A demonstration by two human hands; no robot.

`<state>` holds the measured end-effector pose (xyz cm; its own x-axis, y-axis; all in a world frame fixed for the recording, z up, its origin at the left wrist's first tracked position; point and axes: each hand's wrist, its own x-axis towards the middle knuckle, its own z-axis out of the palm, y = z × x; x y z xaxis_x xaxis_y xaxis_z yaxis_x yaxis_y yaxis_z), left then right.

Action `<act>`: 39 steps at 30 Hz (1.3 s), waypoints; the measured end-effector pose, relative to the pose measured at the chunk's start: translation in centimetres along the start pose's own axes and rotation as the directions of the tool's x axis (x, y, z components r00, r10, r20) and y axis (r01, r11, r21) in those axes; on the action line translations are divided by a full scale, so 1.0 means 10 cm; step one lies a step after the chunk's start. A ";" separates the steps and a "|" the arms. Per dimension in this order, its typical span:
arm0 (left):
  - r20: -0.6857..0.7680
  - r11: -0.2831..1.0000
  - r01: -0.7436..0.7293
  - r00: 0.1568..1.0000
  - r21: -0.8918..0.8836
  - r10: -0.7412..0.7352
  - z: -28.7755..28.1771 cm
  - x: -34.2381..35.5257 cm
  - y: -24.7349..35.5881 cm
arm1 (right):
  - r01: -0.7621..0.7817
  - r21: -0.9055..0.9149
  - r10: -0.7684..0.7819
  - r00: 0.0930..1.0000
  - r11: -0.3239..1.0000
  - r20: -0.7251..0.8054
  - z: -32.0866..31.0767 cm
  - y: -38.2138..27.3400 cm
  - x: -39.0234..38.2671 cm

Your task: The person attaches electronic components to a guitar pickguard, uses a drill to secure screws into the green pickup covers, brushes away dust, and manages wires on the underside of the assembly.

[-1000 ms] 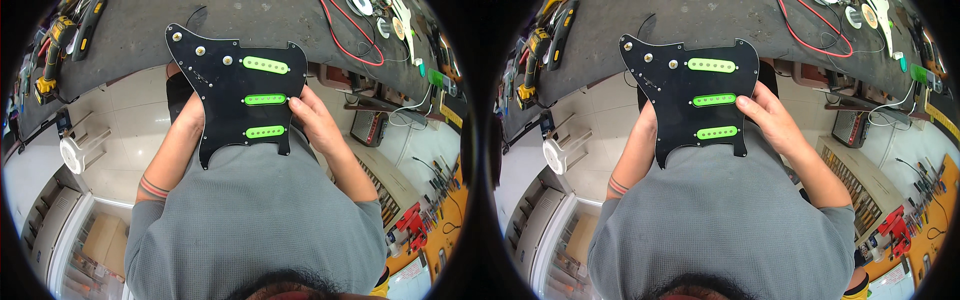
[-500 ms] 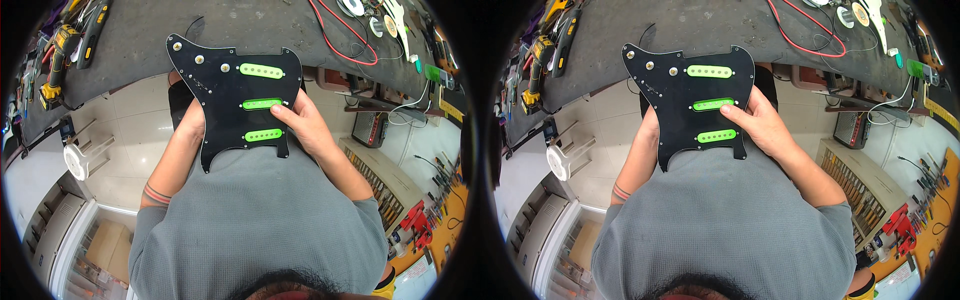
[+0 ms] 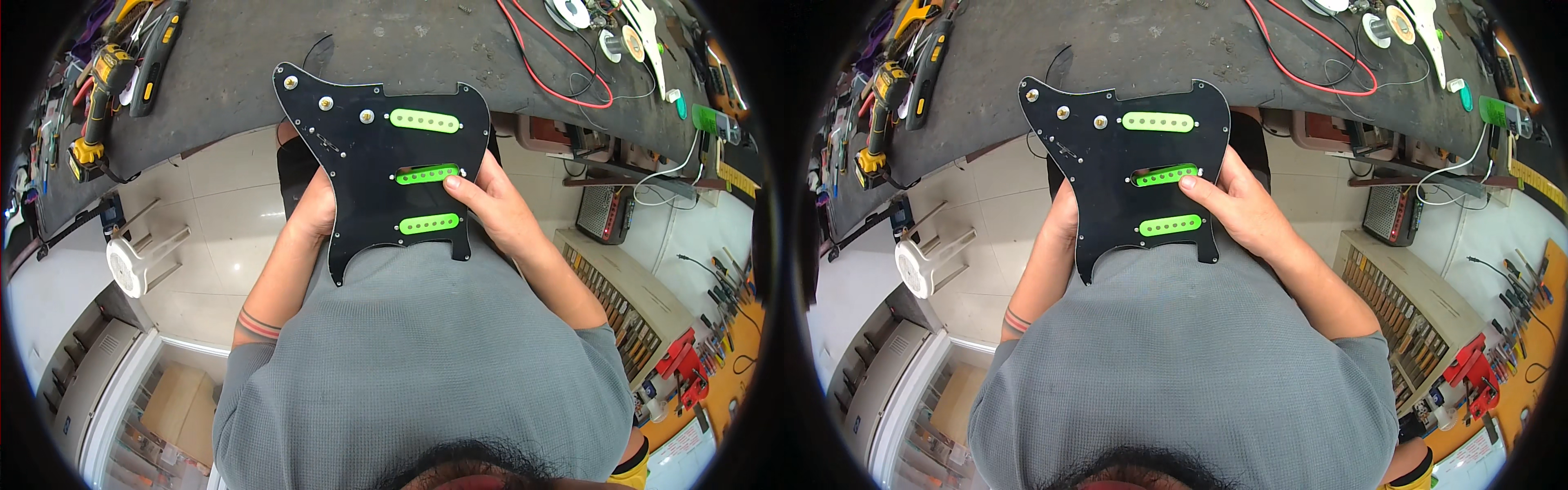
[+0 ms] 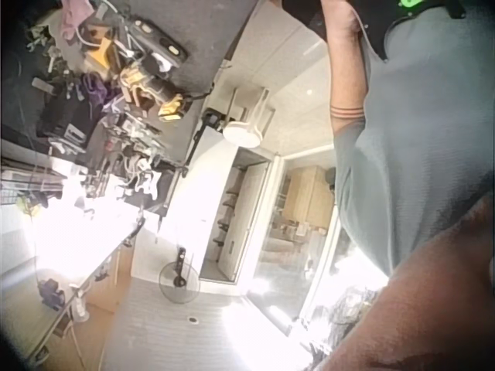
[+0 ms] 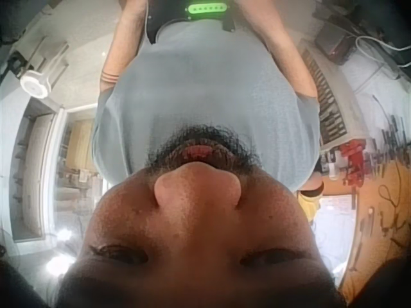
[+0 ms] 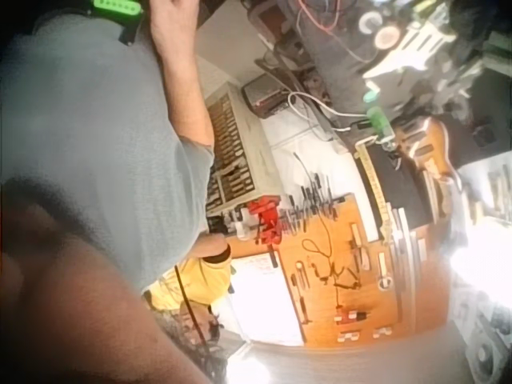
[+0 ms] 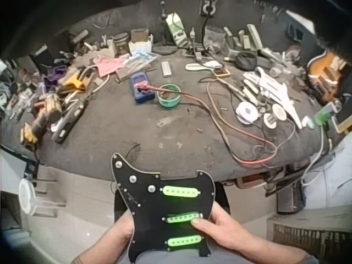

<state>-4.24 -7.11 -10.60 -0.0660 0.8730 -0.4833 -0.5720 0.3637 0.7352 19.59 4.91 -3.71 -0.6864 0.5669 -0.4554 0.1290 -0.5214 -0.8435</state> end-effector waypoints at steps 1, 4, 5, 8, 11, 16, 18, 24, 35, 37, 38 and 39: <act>0.001 1.000 0.000 1.000 0.001 0.000 0.02 0.00 0.03 | 0.001 0.000 -0.001 1.000 1.000 -0.001 -0.01 0.01 -0.01; 0.030 1.000 0.030 0.999 0.009 -0.030 0.12 0.00 0.13 | -0.006 -0.015 0.007 1.000 1.000 0.012 -0.06 0.03 -0.02; 0.052 0.998 0.021 0.998 0.064 -0.025 0.13 0.01 0.14 | -0.022 -0.029 0.023 1.000 0.999 0.019 -0.08 0.04 -0.02; 0.072 0.975 -0.011 0.997 0.222 -0.005 0.17 0.03 0.14 | -0.022 -0.052 0.023 0.999 0.998 0.027 -0.10 0.05 -0.03; 0.088 0.960 -0.022 0.996 0.278 -0.002 0.16 0.04 0.10 | 0.001 -0.068 0.000 1.000 0.998 0.024 -0.11 0.07 -0.04; 0.158 0.941 -0.091 0.987 0.327 0.041 0.08 0.08 -0.02 | 0.086 -0.148 -0.081 0.996 0.985 0.036 -0.14 0.11 -0.02; 0.183 0.948 -0.079 0.983 0.308 0.022 0.07 0.08 -0.02 | 0.100 -0.078 -0.099 0.995 0.992 0.017 -0.12 0.07 -0.03; 0.110 0.972 -0.011 0.994 0.237 -0.016 0.12 0.02 0.08 | 0.008 -0.124 0.004 0.995 0.992 0.101 -0.40 -0.10 -0.08; 0.064 0.983 0.019 0.997 0.180 -0.031 0.20 -0.02 0.14 | 0.200 -0.909 -0.655 0.749 0.367 -0.099 -0.83 -1.42 0.69; 0.066 0.985 0.024 0.997 0.171 -0.035 0.22 -0.03 0.15 | 0.180 -0.952 -0.735 0.675 0.248 -0.064 -0.81 -1.44 0.92; 0.065 0.984 0.030 0.997 0.175 -0.042 0.22 -0.04 0.16 | 0.130 -0.979 -0.755 0.655 0.157 -0.034 -0.80 -1.44 1.00; 0.060 0.983 0.049 0.996 0.179 -0.060 0.23 -0.04 0.17 | 0.075 -0.995 -0.772 0.636 0.066 -0.003 -0.79 -1.45 1.05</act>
<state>-3.29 -6.05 -8.08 0.0178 0.8674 -0.4973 -0.4193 0.4580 0.7838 16.19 23.41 1.46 -0.5340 0.7648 0.3604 0.6691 0.6429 -0.3729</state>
